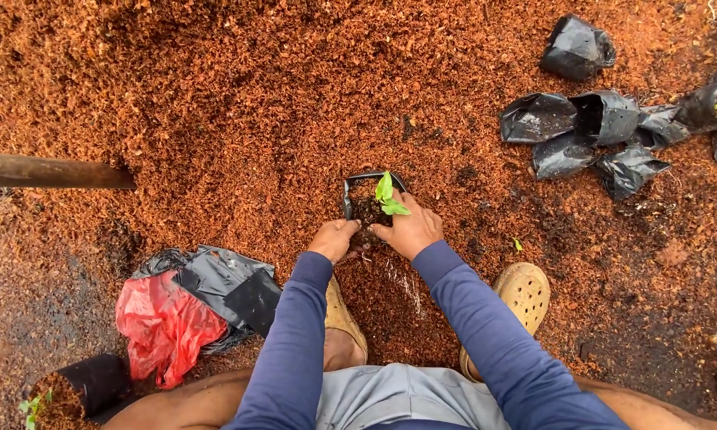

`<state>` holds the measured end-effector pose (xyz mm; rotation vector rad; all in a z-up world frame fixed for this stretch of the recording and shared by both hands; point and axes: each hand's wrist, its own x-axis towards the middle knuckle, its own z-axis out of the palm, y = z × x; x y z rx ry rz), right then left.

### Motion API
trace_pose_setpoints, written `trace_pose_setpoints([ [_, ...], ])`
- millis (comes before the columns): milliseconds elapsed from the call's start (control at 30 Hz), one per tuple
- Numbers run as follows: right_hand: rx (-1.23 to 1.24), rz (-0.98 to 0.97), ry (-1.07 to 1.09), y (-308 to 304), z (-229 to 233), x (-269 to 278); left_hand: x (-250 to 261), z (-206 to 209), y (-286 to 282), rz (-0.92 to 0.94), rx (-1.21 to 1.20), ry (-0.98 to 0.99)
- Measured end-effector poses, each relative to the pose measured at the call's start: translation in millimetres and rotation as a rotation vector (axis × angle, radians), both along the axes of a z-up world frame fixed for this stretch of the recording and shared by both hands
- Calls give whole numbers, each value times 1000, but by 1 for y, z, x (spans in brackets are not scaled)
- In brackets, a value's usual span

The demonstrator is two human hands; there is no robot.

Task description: The person sits on the ground and fills a black plastic nursery bag with reddish-brown soil. They then remove a small seedling from an existing bag, place it into the new bag, and add more soil around the roots to secure it.

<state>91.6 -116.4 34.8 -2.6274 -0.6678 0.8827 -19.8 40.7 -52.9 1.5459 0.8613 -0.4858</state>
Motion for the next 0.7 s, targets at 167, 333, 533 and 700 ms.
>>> trace_pose_setpoints([
  [167,-84,-24,-121,12,-101,-1,3,-8,2,102,-31,-12],
  [333,-43,-16,-84,10,-74,-2,0,25,12,126,-28,-21],
  [533,25,21,33,-8,-1,11,23,120,9,-77,445,-108],
  [700,223,120,-63,-8,-4,-1,33,107,-9,-179,594,-192],
])
